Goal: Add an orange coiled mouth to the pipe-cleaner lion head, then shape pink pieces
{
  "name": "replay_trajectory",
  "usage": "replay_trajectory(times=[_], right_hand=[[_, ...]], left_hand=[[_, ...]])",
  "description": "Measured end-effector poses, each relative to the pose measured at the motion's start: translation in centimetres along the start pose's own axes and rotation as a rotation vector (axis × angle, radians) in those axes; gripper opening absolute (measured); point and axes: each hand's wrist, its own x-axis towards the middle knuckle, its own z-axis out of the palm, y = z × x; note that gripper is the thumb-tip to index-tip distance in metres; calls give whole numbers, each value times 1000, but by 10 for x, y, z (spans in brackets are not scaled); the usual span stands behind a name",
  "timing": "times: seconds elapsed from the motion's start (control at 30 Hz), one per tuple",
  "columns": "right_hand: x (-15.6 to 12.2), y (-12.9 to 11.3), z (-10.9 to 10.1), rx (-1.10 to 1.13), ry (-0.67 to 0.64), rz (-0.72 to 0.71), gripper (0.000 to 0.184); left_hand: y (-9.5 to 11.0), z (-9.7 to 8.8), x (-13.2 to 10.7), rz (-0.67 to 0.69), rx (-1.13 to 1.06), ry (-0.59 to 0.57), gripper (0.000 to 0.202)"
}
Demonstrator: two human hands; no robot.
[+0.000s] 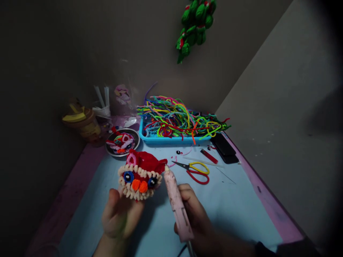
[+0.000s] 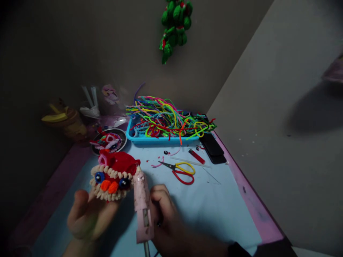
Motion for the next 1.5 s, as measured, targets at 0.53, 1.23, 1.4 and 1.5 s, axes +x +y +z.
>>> replay_trajectory(times=[0.53, 1.23, 1.4, 1.5], right_hand=[[2, 0, 3, -11, -29, 12, 26], [1, -1, 4, 80, -79, 53, 32], [2, -3, 2, 103, -91, 40, 29], [3, -5, 2, 110, -98, 16, 25]], left_hand=[[2, 9, 4, 32, 77, 96, 65], [6, -5, -1, -4, 52, 76, 61], [5, -2, 0, 20, 54, 111, 62], [4, -2, 1, 25, 67, 102, 62]])
